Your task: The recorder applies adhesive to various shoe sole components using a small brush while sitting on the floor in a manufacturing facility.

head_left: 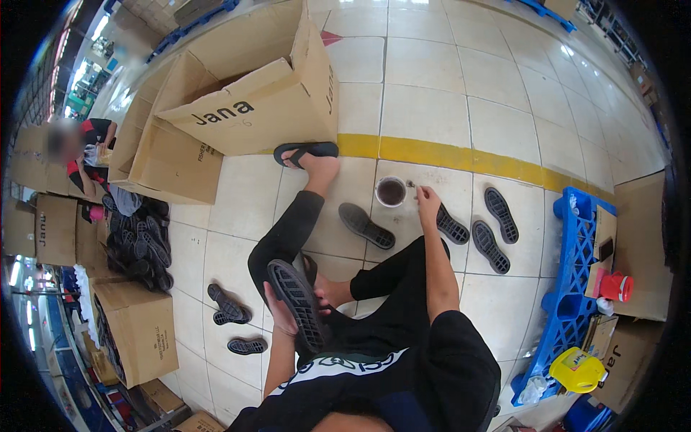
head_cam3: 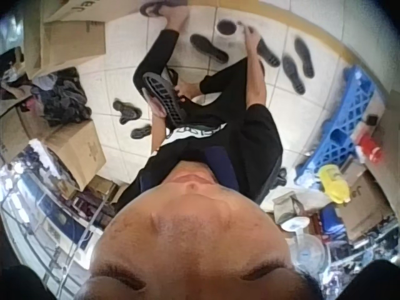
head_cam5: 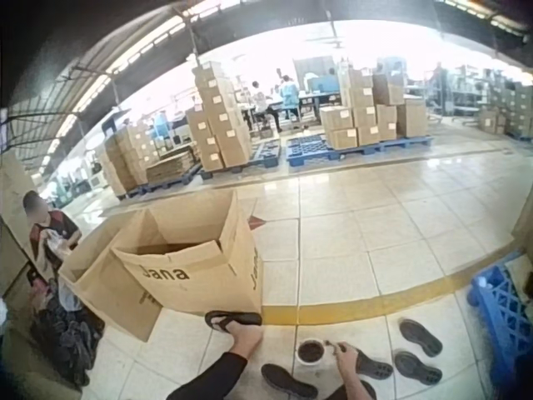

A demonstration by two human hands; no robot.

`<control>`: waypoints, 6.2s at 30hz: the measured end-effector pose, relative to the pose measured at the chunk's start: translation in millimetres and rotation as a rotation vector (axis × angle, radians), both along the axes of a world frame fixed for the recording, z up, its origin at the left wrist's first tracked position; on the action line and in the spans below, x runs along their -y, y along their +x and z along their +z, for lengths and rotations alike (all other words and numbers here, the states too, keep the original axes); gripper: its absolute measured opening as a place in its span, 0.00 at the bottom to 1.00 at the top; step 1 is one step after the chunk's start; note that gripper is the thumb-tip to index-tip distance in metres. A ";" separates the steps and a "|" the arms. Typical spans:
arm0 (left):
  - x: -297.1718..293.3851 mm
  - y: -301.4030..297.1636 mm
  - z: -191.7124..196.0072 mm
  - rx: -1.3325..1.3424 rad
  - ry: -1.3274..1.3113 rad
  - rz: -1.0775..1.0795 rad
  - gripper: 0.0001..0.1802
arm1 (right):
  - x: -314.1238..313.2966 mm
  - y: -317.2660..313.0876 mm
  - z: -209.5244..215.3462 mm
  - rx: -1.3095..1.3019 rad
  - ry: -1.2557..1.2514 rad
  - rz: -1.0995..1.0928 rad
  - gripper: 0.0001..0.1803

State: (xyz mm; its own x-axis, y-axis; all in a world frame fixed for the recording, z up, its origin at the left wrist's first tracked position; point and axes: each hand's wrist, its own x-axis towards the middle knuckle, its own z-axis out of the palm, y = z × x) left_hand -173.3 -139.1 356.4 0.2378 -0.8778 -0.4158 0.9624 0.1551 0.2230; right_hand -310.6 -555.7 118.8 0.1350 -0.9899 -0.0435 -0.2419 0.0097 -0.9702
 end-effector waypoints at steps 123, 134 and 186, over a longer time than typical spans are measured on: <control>34.4 22.1 91.6 0.301 0.015 0.311 0.46 | -238.2 8.2 385.8 -0.558 -0.611 1.759 0.08; 33.8 14.5 102.3 0.362 -0.001 0.346 0.46 | -246.7 31.9 393.5 -0.138 -0.943 1.304 0.09; 162.0 -155.9 4.0 0.184 0.334 -0.711 0.25 | -336.3 -342.7 231.8 0.006 -0.041 -0.728 0.08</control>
State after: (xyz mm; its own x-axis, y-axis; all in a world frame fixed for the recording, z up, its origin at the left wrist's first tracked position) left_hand -329.2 -301.1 360.3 -0.2409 -0.6812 -0.6914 0.7489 -0.5835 0.3140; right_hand -653.3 -219.4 350.6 -0.5584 -0.8295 -0.0060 -0.1823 0.1298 -0.9747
